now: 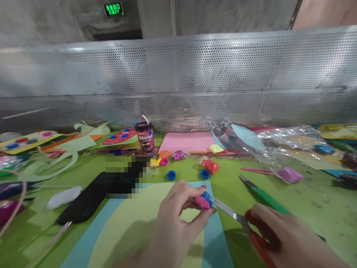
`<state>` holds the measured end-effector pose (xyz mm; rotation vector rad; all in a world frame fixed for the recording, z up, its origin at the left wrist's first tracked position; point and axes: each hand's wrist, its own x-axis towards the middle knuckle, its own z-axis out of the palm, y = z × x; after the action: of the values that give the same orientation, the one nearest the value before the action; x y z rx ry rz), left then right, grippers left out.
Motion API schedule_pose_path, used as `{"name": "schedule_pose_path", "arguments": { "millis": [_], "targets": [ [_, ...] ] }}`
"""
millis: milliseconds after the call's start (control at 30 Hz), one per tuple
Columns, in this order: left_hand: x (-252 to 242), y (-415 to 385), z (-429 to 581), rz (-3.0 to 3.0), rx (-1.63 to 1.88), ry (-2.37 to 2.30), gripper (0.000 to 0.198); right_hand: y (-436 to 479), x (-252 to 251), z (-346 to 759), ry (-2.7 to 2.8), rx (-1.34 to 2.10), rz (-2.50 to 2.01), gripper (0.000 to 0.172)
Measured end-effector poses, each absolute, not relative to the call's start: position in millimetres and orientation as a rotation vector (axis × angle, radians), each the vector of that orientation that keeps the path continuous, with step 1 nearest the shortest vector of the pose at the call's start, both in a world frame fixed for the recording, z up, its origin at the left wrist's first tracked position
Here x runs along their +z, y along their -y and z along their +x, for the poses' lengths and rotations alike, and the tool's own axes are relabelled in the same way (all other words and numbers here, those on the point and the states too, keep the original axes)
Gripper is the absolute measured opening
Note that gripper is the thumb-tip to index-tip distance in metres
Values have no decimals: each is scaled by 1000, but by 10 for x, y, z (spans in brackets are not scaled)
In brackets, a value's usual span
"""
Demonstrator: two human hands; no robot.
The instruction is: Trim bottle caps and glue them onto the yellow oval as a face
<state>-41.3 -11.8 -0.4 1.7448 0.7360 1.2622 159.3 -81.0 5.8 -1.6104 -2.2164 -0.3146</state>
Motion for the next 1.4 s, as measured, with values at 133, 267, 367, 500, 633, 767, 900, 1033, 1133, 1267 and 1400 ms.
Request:
{"name": "schedule_pose_path", "arguments": {
  "millis": [133,267,367,500,633,767,900,1033,1133,1267,1400],
  "targets": [
    [-6,134,-416,1750,1270,-730,18,815,57,1569,2191,36,-1645,12],
    [16,131,-401,1621,1221,-813,16,790,45,1521,2129,372,-1708,17],
    [41,125,-379,1497,1125,-860,17,771,61,1506,2132,428,-1760,21],
    [69,134,-347,1347,1057,-896,19,750,75,1552,2160,168,-1802,13],
    [78,154,-342,1345,1076,-908,20,742,41,1602,2168,-83,-1764,10],
    [58,159,-372,1517,1162,-910,18,772,49,1576,2184,-192,-1697,10],
    [32,150,-392,1607,1205,-880,16,797,80,1531,2164,0,-1741,12],
    [41,147,-386,1559,1198,-870,17,786,70,1529,2126,329,-1741,14],
    [76,144,-368,1437,1146,-867,19,772,68,1537,2086,443,-1765,14],
    [113,139,-346,1298,1053,-877,20,748,77,1547,2135,190,-1762,11],
    [105,141,-348,1353,1067,-898,20,743,66,1561,2144,-136,-1748,11]
  ]
}}
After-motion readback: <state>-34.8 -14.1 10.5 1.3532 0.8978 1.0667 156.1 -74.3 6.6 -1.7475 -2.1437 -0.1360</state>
